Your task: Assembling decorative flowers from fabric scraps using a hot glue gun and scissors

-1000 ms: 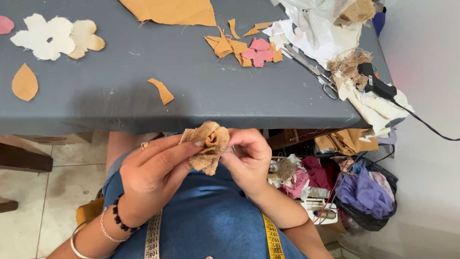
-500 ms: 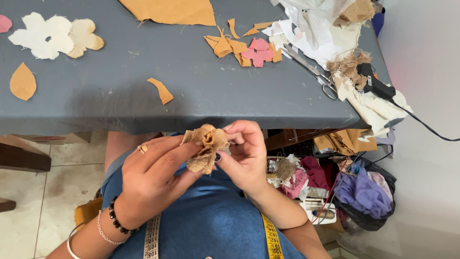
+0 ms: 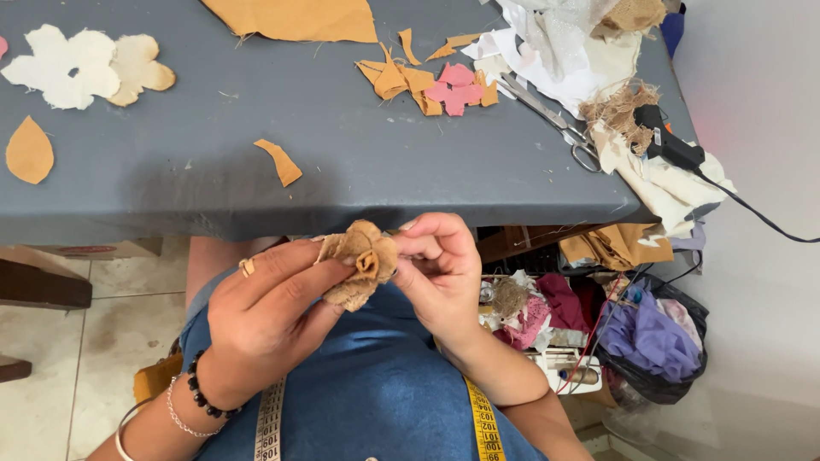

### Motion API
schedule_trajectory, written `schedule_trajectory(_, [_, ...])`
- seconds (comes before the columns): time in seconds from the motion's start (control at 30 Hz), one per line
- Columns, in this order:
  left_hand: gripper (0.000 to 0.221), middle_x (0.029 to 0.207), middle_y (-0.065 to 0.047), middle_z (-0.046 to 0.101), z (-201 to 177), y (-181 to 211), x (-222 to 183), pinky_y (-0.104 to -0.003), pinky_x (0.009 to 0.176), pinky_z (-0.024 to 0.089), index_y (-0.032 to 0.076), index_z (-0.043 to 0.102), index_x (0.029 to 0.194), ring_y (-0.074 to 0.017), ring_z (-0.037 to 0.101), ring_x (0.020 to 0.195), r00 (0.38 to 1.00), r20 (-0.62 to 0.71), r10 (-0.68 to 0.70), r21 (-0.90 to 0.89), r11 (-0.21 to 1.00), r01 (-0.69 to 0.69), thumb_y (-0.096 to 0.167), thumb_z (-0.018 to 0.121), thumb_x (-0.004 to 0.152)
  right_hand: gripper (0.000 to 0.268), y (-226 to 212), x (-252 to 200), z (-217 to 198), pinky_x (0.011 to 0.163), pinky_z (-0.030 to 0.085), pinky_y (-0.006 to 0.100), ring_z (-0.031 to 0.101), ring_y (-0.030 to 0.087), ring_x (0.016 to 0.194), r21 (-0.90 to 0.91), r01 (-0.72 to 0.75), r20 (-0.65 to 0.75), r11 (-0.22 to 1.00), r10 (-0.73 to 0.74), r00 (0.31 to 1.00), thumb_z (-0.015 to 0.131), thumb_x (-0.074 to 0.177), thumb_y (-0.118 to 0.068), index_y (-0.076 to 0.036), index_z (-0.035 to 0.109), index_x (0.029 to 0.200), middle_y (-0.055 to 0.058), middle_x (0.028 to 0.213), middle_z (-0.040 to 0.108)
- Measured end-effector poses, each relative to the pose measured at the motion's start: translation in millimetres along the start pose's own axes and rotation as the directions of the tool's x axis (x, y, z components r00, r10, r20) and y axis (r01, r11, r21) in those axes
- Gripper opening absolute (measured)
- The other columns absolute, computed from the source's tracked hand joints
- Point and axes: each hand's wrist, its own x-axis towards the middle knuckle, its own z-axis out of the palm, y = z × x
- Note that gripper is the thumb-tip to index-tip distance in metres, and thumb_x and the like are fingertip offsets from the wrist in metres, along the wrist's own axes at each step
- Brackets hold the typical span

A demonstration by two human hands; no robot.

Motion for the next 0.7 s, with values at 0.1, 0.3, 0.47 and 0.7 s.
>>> schedule_trajectory(0.1, [0.018,0.111,-0.013,0.071,-1.3,1.3,2.6,-0.040,0.089,0.064,0.005,0.073,0.111,-0.0270,0.074,0.097,1.000,-0.009,0.024,-0.008,1.000,-0.024,0.012,0.076,0.094,0.039,0.8,1.1,-1.3,0.081,0.058,0.025,0.071,0.013,0.090,0.055,-0.022,0.028,0.998,0.021,0.999,0.079,0.094,-0.013,-0.007,0.052,0.120,0.009,0.102,0.075])
schedule_trajectory(0.3, [0.016,0.106,-0.013,0.070,-2.9,2.6,5.9,-0.043,0.091,0.063,0.004,0.073,0.107,-0.0294,0.072,0.094,0.998,-0.015,0.064,0.007,0.998,-0.064,0.013,0.074,0.095,0.037,4.2,0.0,-5.0,0.084,0.059,0.024,0.072,0.010,0.095,0.086,-0.036,0.016,0.996,0.035,0.999,0.081,0.092,-0.012,-0.008,0.055,0.117,0.006,0.105,0.074])
schedule_trajectory(0.47, [0.024,0.116,-0.016,0.072,-5.0,2.3,-1.9,-0.041,0.093,0.062,0.006,0.070,0.116,-0.0291,0.073,0.102,1.000,0.002,0.021,-0.022,1.000,-0.021,0.009,0.075,0.093,0.035,4.6,-1.8,-7.5,0.084,0.056,0.023,0.068,0.010,0.096,-0.093,-0.078,0.029,0.993,0.081,0.996,0.081,0.092,-0.026,-0.005,0.066,0.116,0.006,0.107,0.073])
schedule_trajectory(0.7, [0.066,0.132,-0.004,0.071,0.1,7.3,-19.9,-0.025,0.096,0.058,0.008,0.051,0.137,-0.0152,0.076,0.116,0.915,0.126,-0.382,-0.234,0.885,0.402,0.012,0.084,0.080,0.037,4.2,-6.7,-5.2,0.086,0.059,0.025,0.071,0.012,0.095,-0.060,-0.039,0.016,0.997,0.040,0.999,0.084,0.088,-0.018,-0.003,0.066,0.117,0.008,0.106,0.075])
